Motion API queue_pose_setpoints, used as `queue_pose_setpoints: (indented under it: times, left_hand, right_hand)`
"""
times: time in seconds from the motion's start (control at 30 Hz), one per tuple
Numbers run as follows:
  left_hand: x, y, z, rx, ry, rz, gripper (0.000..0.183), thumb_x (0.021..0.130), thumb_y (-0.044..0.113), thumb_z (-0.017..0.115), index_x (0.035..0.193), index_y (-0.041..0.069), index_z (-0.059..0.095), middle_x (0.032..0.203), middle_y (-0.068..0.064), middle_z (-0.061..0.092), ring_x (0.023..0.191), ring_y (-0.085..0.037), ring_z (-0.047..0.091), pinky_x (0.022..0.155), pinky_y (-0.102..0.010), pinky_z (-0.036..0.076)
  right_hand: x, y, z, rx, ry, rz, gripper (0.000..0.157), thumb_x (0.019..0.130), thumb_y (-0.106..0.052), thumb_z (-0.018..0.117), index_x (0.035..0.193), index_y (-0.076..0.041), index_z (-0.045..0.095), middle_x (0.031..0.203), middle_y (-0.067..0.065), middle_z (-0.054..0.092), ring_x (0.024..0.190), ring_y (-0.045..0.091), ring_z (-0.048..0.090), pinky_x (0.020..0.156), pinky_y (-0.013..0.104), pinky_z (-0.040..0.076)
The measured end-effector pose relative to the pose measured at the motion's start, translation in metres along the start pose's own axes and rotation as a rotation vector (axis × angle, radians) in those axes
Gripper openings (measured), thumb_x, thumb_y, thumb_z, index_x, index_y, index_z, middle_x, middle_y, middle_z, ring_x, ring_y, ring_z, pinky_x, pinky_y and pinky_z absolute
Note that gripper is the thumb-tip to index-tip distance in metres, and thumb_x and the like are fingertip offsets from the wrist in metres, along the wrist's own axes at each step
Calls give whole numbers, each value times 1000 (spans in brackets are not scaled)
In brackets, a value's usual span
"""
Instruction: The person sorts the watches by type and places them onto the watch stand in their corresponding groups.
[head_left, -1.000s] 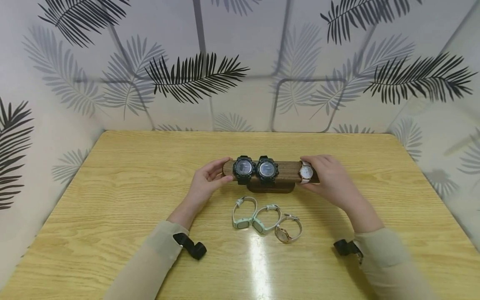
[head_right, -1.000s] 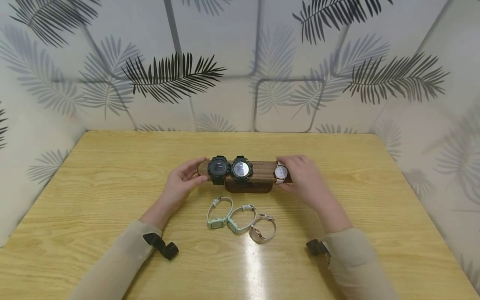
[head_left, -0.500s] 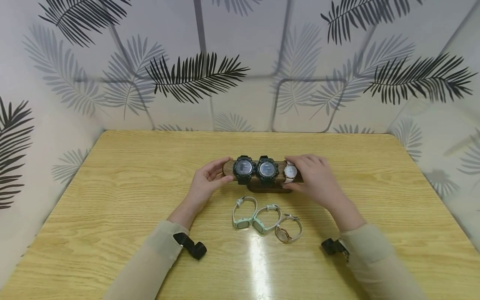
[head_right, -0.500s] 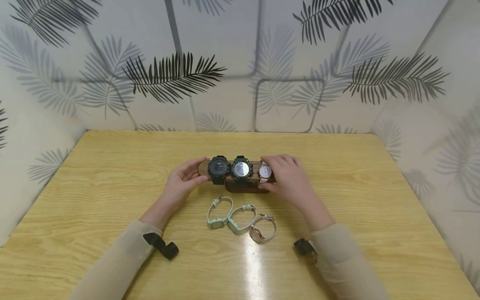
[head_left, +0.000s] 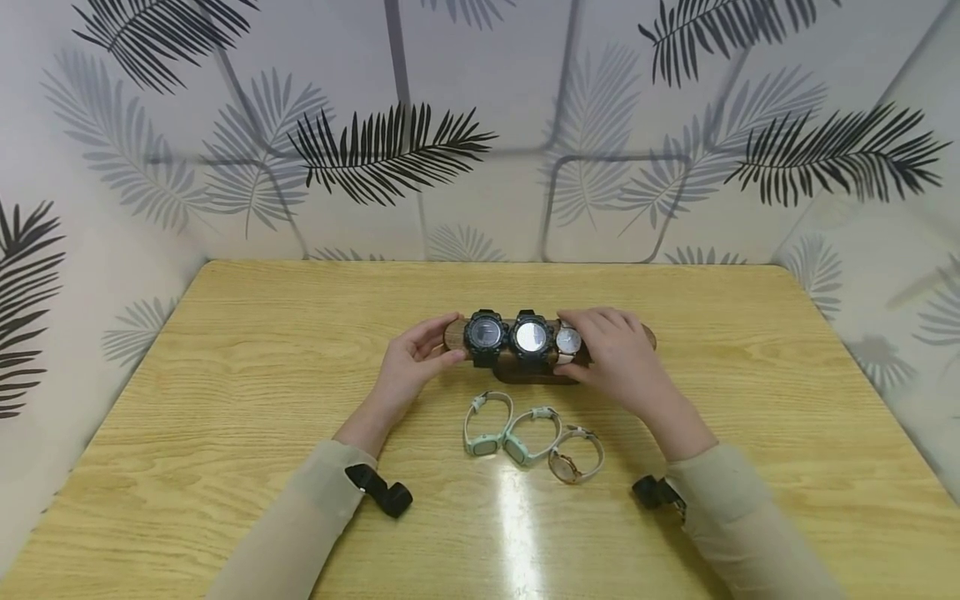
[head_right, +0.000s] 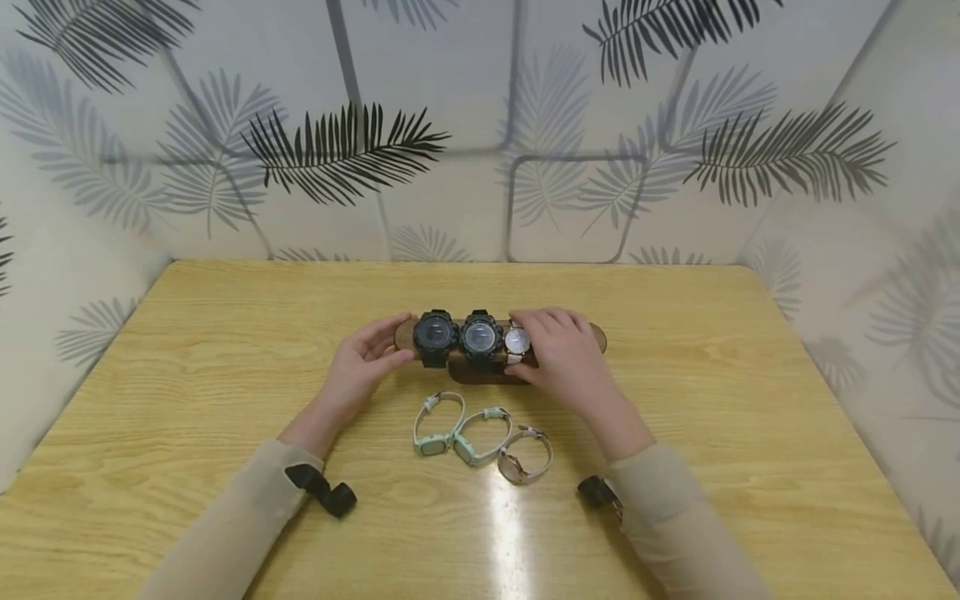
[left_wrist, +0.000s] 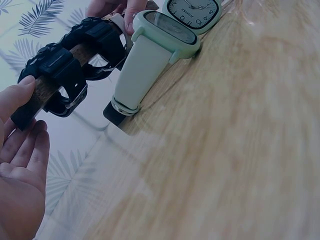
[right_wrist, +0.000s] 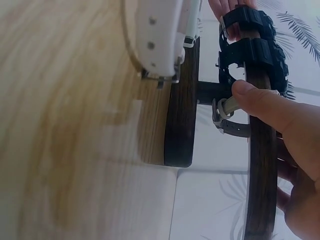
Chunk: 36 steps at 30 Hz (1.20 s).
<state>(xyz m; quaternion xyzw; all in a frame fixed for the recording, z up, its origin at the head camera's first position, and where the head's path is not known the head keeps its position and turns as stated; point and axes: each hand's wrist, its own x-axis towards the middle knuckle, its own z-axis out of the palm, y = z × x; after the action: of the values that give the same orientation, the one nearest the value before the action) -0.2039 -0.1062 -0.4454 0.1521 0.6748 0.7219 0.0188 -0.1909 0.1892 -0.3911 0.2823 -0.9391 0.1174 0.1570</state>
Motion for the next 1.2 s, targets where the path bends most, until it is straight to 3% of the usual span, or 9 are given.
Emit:
queue_pose_setpoints:
  times: [1.2]
  left_hand:
    - [1,-1,1,-14,14,6,52,83,1,73,132,5,56,134,-8,55,124,-18,51,102,-32,43]
  right_hand:
    - [1,-2,5,-73,46,-28,85,66,-47,82,134,-6,51,120,11,62,112,31,53,96,50,39]
